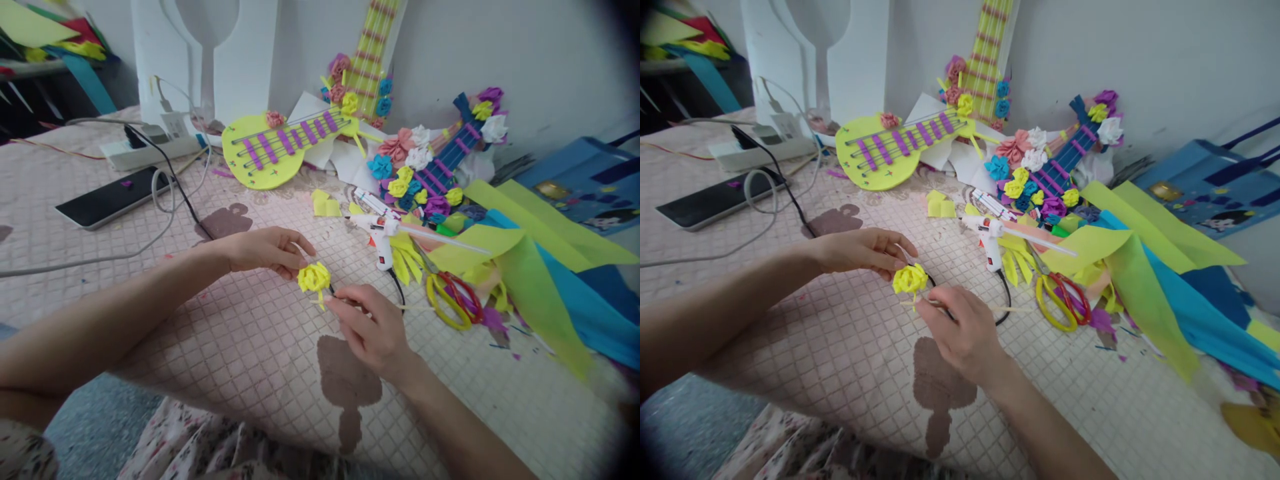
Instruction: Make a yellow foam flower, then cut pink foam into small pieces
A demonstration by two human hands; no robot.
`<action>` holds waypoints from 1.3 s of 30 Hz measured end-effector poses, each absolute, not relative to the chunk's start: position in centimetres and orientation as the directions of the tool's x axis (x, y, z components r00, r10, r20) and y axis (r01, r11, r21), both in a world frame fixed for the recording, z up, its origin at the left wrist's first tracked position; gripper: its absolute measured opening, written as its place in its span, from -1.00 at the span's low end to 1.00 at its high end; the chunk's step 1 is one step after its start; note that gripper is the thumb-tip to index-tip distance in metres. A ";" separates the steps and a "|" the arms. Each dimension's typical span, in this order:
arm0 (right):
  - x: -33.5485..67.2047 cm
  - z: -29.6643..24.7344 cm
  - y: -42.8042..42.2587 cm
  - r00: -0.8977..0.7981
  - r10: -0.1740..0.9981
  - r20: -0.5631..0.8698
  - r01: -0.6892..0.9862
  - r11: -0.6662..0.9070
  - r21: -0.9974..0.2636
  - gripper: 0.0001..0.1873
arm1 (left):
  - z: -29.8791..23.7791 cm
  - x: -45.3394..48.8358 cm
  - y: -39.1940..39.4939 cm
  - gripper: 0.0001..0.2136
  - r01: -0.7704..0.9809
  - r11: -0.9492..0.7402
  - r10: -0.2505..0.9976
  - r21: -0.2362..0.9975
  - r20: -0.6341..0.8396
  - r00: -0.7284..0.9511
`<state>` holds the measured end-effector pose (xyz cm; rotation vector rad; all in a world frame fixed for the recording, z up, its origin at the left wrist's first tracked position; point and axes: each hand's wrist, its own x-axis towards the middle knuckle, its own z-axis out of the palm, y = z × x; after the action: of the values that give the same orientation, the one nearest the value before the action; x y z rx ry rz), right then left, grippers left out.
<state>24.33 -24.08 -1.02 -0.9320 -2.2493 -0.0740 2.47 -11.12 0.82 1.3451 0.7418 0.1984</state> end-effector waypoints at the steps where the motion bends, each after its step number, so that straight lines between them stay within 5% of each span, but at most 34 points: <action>1: 24.4 -1.1 -24.1 -0.510 0.602 0.614 0.645 0.740 -0.190 -0.67 | 0.9 2.5 -11.1 -0.62 0.278 0.248 0.535 0.928 -0.370 0.759; 17: 24.1 -1.3 -23.8 -0.523 0.520 0.676 0.681 0.731 -0.036 -0.68 | 0.9 2.4 -11.2 -0.60 0.279 0.259 0.516 0.925 -0.377 0.769; 39: 23.9 -1.8 -23.7 -0.517 0.531 0.671 0.668 0.741 -0.071 -0.69 | 0.8 2.6 -11.3 -0.61 0.276 0.247 0.506 0.929 -0.366 0.781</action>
<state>23.90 -23.68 -1.81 -0.8974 -2.2433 -0.2545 2.59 -11.32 0.81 1.3438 0.7101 0.1766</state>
